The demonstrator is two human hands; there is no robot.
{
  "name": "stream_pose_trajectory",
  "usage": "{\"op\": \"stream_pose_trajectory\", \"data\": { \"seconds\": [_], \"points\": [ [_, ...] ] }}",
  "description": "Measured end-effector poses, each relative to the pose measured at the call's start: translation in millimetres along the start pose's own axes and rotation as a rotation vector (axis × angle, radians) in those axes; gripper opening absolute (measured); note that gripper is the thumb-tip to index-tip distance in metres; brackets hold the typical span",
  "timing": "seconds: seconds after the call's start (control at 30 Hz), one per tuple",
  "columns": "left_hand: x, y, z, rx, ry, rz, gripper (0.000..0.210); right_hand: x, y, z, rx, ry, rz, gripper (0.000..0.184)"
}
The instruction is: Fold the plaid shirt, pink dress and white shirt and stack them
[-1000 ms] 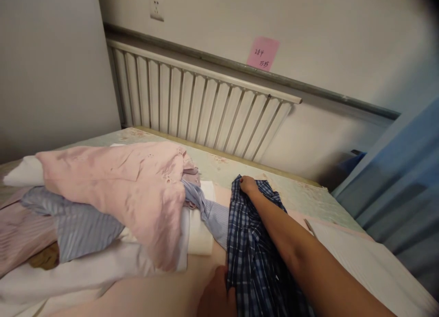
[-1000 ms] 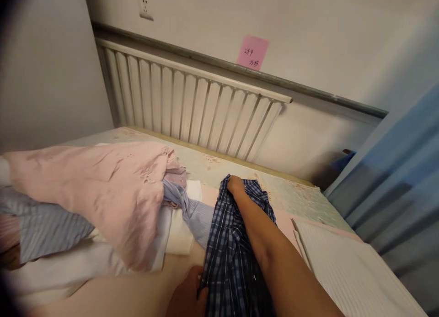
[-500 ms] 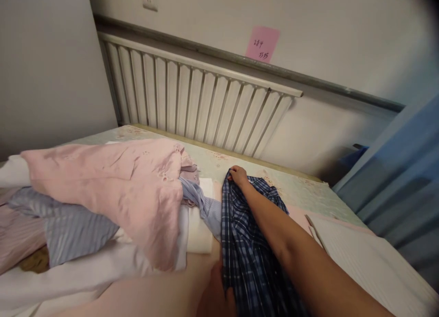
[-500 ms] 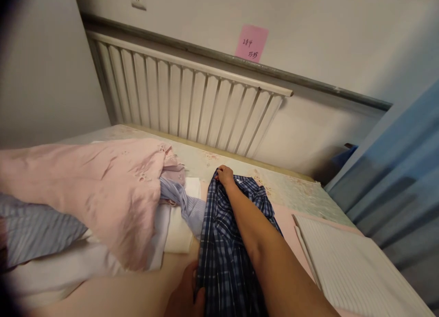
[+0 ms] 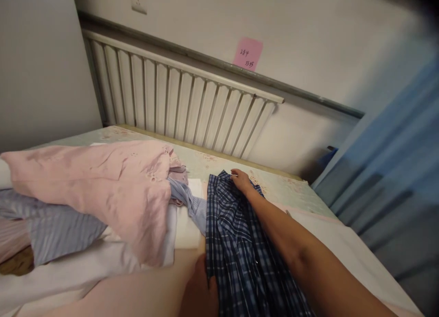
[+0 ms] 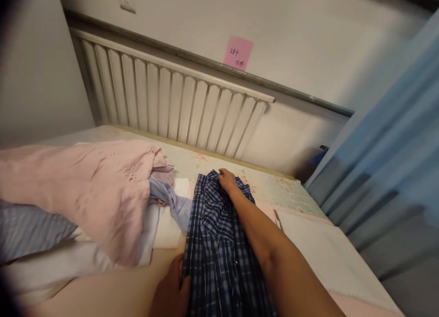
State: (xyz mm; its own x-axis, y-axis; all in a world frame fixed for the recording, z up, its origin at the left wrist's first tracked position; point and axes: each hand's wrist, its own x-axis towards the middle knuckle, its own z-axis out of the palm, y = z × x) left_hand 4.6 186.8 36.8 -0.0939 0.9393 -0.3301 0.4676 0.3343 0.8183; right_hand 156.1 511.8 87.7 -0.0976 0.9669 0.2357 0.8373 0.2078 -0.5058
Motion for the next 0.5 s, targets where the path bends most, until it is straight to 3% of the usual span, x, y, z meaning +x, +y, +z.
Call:
{"op": "stream_pose_trajectory", "data": {
  "seconds": [0.1,0.23,0.43,0.5],
  "points": [
    [0.1,0.1,0.6,0.0,0.036,0.035,0.046,-25.8,19.5,-35.3,0.023,0.002,0.052,0.032],
    [3.8,-2.0,1.4,0.007,0.056,0.047,0.043,-84.2,35.7,-73.4,0.075,-0.011,0.086,0.025],
    [4.6,-2.1,0.4,0.021,0.095,0.115,0.04,-206.5,37.2,-105.0,0.142,-0.036,0.056,0.019],
    [3.7,-2.8,0.5,0.019,0.112,0.147,0.038,-253.3,34.4,-109.4,0.159,-0.014,-0.031,0.017]
  ]
}}
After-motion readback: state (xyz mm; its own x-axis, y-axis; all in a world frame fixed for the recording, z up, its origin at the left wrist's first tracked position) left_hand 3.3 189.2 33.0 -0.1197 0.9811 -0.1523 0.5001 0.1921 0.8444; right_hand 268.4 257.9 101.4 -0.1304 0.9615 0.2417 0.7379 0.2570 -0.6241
